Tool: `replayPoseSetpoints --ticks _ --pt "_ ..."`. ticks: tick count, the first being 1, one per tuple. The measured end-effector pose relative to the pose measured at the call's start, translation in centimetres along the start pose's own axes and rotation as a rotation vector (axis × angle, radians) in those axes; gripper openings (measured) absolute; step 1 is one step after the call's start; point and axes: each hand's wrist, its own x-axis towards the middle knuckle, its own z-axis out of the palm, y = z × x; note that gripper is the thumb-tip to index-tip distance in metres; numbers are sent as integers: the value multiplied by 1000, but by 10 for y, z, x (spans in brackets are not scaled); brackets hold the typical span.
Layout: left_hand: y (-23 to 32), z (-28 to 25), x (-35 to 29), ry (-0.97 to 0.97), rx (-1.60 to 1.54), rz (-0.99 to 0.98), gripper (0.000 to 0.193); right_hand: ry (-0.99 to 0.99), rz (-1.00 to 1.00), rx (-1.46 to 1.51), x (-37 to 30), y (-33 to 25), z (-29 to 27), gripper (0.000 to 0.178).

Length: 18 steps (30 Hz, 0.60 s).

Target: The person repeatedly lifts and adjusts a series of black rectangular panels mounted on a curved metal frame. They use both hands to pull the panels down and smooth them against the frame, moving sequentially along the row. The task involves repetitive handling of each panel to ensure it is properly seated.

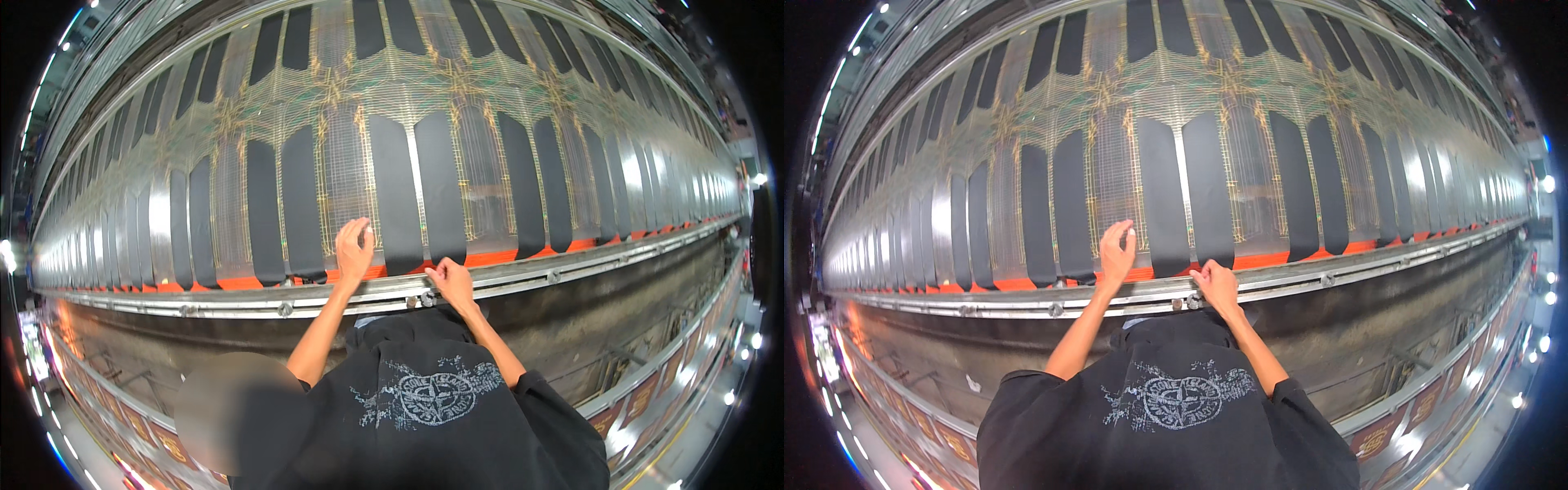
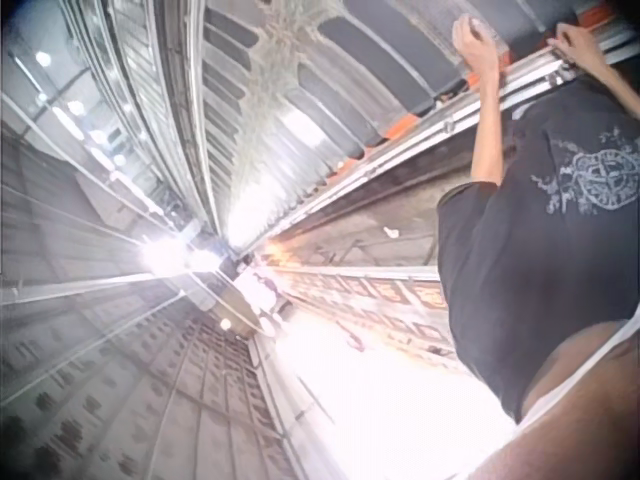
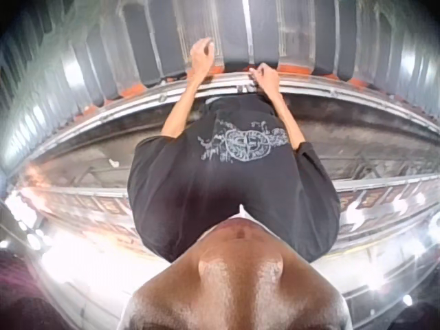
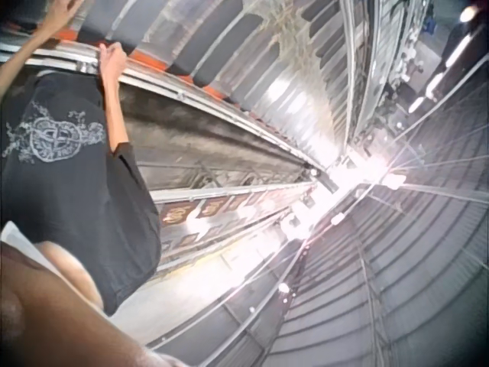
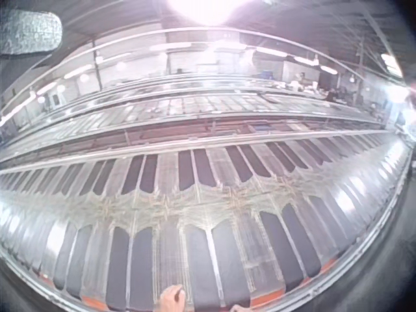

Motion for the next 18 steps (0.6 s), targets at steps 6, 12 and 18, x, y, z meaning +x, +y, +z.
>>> replayPoseSetpoints --ticks 6,12,18 --pt "-26 -5 124 -107 150 161 37 -4 35 -78 44 -25 28 42" --pt "-32 25 235 -220 246 300 44 57 151 -15 50 -28 39 44" --pt "-41 74 311 -394 389 468 50 -24 289 28 51 -33 42 39"
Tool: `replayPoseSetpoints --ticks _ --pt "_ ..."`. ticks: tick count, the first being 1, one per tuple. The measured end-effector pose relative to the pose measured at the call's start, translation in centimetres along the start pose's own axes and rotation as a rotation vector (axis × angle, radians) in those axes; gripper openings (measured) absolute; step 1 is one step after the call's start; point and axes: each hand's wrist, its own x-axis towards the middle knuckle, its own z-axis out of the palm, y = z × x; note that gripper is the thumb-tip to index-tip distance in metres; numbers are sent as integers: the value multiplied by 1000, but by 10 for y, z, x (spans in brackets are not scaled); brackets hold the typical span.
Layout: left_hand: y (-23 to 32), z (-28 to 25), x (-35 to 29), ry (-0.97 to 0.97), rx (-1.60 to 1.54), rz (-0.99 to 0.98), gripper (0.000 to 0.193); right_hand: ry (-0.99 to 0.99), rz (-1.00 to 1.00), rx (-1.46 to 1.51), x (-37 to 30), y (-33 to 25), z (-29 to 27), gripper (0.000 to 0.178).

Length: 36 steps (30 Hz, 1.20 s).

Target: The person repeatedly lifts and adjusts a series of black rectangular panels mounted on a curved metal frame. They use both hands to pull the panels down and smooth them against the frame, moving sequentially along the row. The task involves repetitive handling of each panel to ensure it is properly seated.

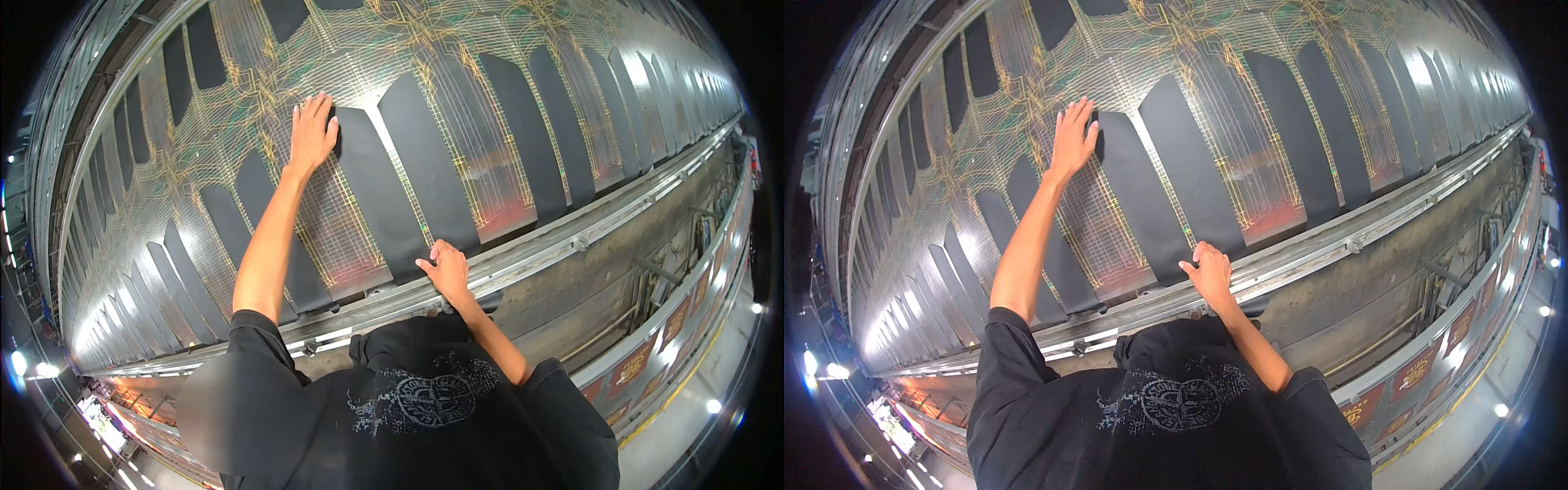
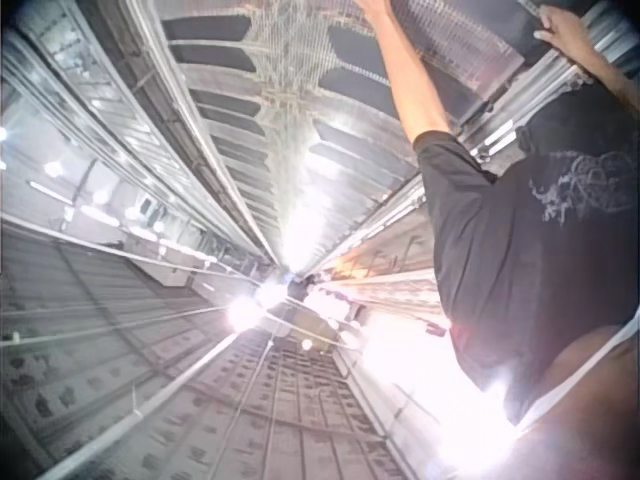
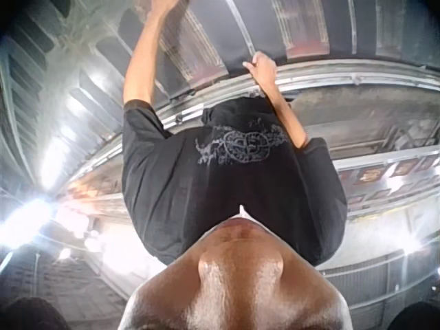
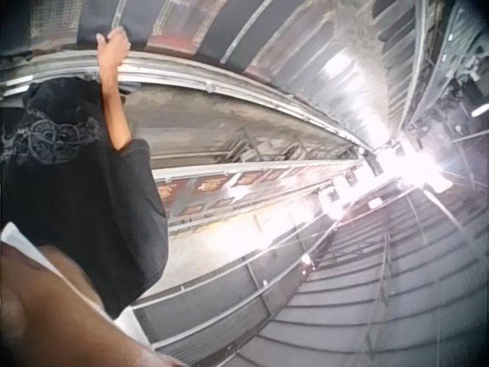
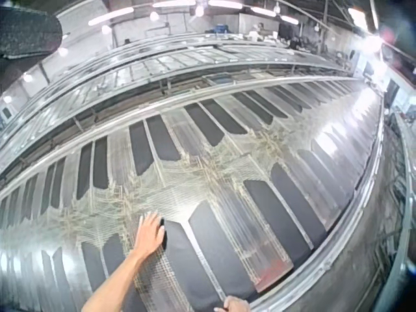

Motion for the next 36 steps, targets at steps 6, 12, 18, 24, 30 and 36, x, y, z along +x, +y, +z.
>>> replayPoseSetpoints --ticks 6,12,18,24,30,36 --pt "15 8 18 -64 16 -9 45 49 -111 64 0 10 8 40" --pt "6 -6 46 -200 -103 -40 30 83 -74 93 2 1 3 41" --pt "12 -8 22 -312 -365 18 34 259 -70 -196 0 15 24 53" --pt "57 -36 -12 -215 -229 -19 17 157 12 -75 2 8 30 47" --pt "75 -43 -45 -78 -235 137 10 47 51 -72 2 -1 27 48" --pt "125 -92 -90 -170 -288 159 7 62 51 -62 -1 8 25 49"
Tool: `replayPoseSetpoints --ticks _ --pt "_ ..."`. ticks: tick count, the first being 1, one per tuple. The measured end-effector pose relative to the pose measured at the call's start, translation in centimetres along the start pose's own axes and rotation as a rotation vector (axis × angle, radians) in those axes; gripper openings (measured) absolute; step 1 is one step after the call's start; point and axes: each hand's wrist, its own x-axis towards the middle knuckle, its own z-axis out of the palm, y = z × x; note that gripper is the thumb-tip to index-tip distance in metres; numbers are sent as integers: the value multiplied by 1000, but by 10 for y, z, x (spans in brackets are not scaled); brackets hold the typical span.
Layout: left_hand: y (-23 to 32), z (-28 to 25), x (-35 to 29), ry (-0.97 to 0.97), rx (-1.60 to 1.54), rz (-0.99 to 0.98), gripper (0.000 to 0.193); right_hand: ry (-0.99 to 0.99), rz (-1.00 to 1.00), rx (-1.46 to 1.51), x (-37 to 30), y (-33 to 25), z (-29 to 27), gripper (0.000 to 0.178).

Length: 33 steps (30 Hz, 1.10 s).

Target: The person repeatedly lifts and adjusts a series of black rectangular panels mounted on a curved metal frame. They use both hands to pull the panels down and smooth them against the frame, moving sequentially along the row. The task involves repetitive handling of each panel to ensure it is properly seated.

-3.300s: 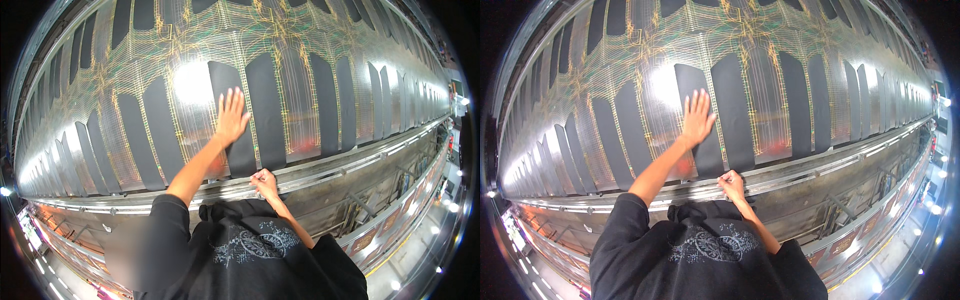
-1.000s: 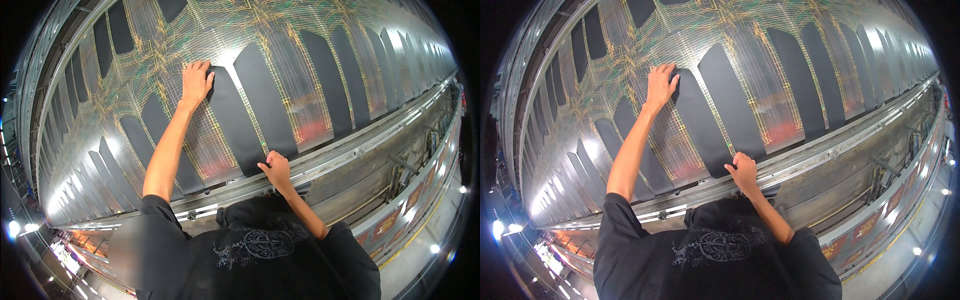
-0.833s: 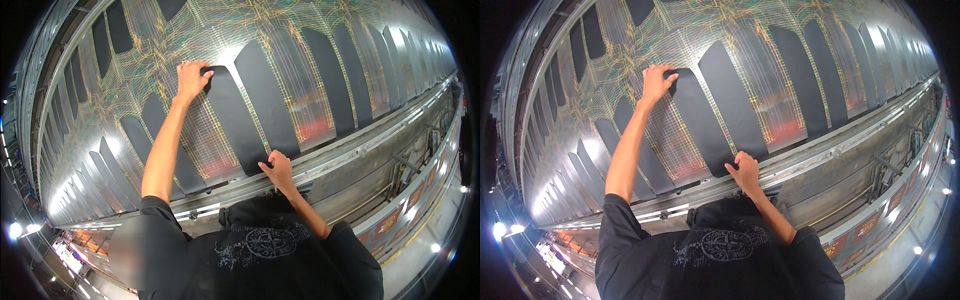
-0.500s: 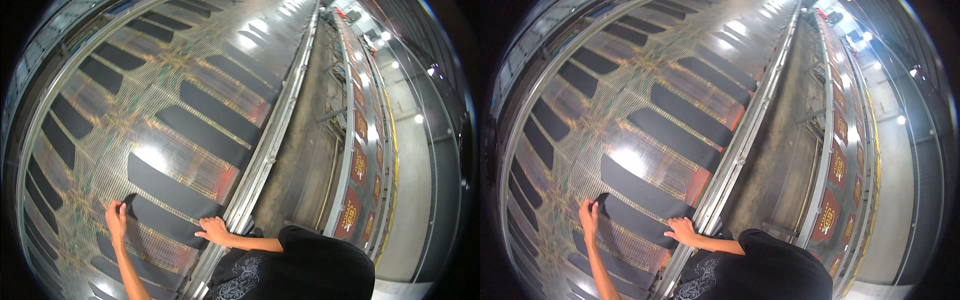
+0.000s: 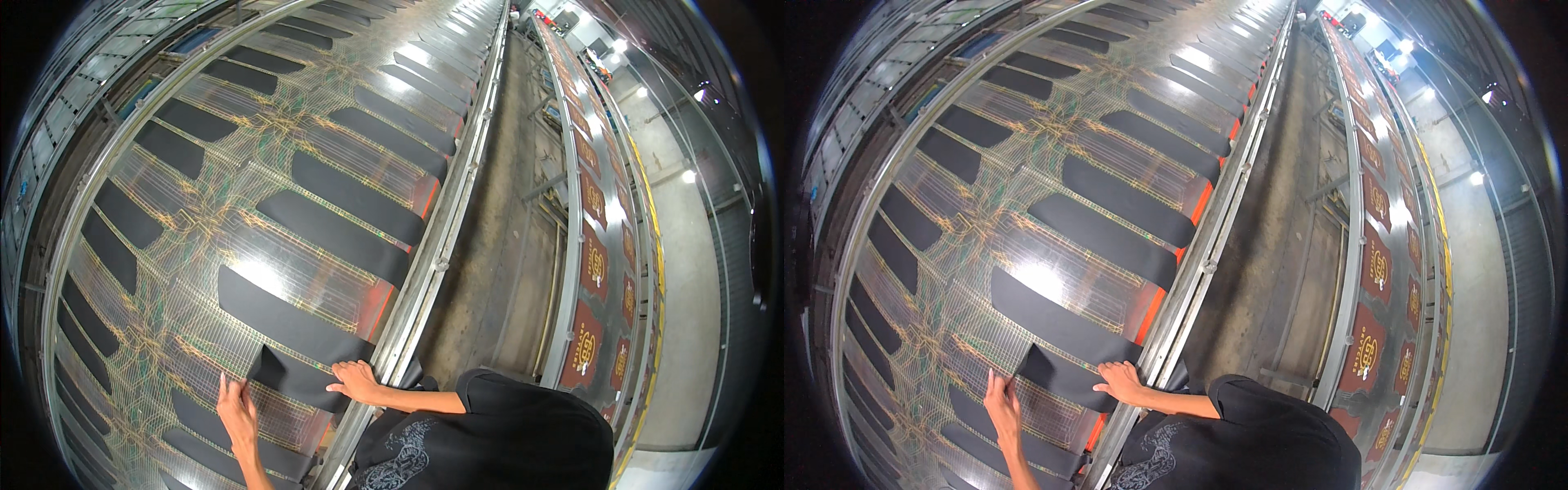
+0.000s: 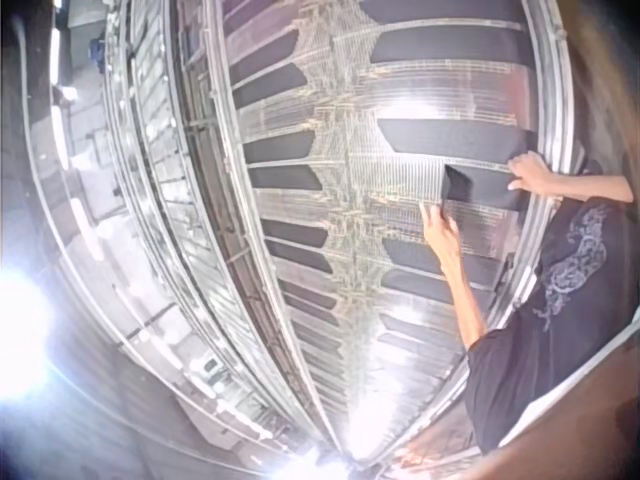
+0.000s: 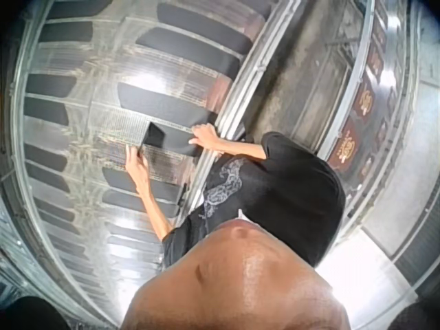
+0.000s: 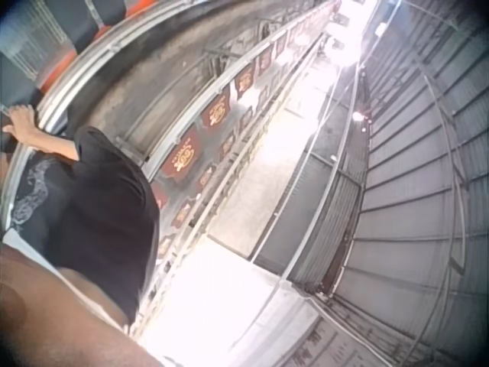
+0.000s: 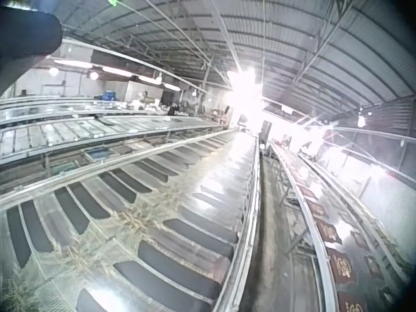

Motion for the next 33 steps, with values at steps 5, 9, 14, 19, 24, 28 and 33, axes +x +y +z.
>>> replayPoseSetpoints --ticks 5,9,14,19,24,28,33 --pt "60 -75 -47 318 -78 131 16 136 -132 -76 10 3 15 49" --pt "50 -106 -4 24 36 -11 4 305 -192 -100 8 14 25 53" --pt "-37 -94 39 108 -65 -190 27 181 -136 -102 3 -14 -2 47" --pt "-119 -55 93 -16 -135 -431 33 126 -91 -89 2 -20 -12 47" --pt "-162 0 110 8 -161 -533 40 167 -150 -79 1 -11 -8 48" --pt "-169 26 119 144 -77 -422 32 221 -172 -79 4 -9 -5 48" --pt "-168 36 120 185 -179 -566 30 213 -190 -54 5 -10 -7 48"
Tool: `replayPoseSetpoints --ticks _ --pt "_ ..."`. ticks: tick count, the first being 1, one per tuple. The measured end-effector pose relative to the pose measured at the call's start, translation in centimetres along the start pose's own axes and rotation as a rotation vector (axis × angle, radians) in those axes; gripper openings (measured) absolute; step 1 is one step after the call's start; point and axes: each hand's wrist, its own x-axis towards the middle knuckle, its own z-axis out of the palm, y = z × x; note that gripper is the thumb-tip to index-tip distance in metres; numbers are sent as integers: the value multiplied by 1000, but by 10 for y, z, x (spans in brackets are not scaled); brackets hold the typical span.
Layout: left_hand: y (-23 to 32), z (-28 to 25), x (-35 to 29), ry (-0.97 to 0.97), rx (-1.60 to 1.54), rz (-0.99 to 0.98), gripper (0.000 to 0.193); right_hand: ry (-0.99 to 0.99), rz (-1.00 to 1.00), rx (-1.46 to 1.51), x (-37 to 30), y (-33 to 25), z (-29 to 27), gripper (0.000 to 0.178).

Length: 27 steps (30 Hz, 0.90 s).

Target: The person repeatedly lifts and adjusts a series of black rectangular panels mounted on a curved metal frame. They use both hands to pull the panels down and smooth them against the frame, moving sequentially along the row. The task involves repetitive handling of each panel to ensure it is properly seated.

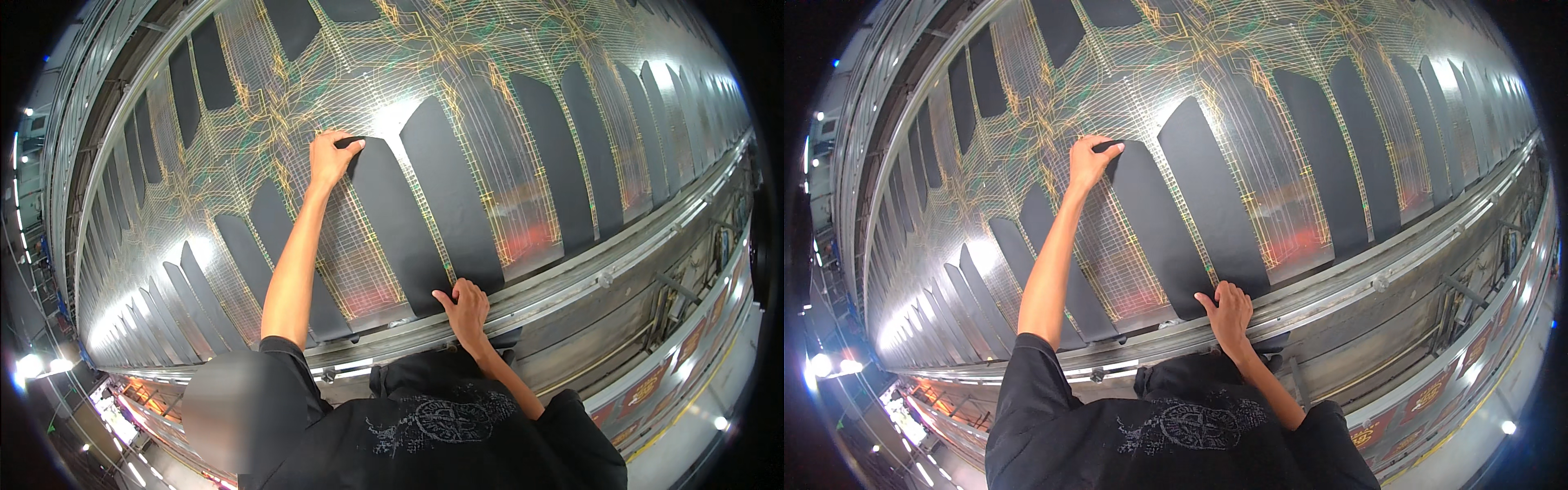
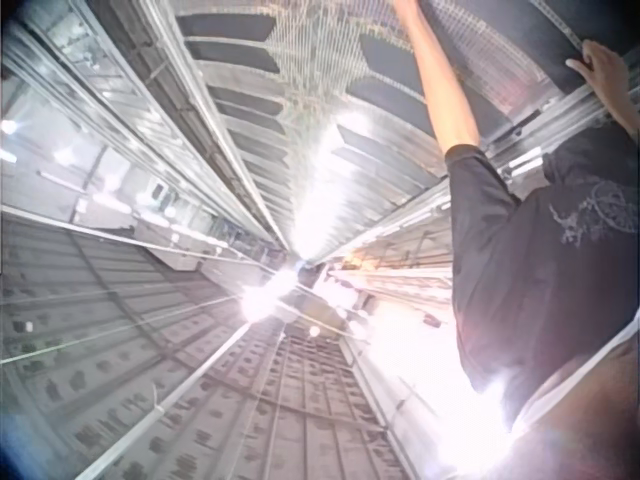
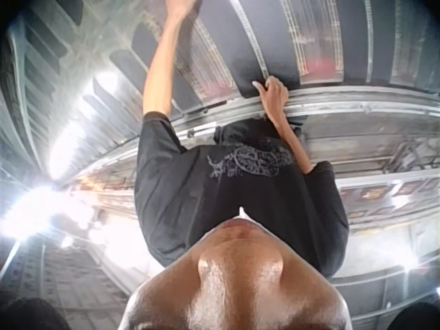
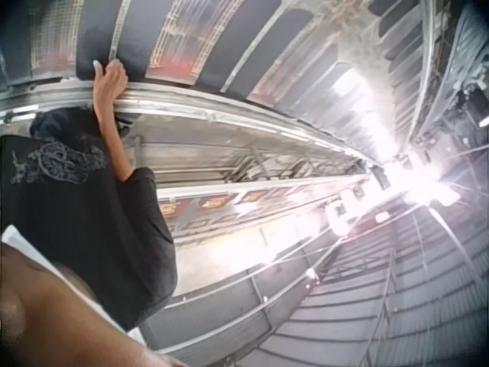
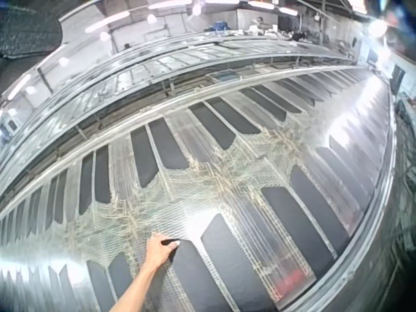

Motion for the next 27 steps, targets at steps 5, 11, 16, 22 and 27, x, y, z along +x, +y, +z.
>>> replayPoseSetpoints --ticks 5,11,16,22,27 --pt "-10 2 3 -1 -4 -16 31 -11 2 -5 1 -2 -2 46" --pt "-10 3 8 -10 5 -23 29 -13 7 10 3 -3 -3 46" --pt "-8 4 6 2 -20 -53 30 -18 5 10 3 -4 -4 45" --pt "-10 6 6 18 -8 -46 30 -11 5 2 3 -4 -4 45" --pt "-10 7 6 24 10 -52 30 -9 4 2 2 -4 -4 45"
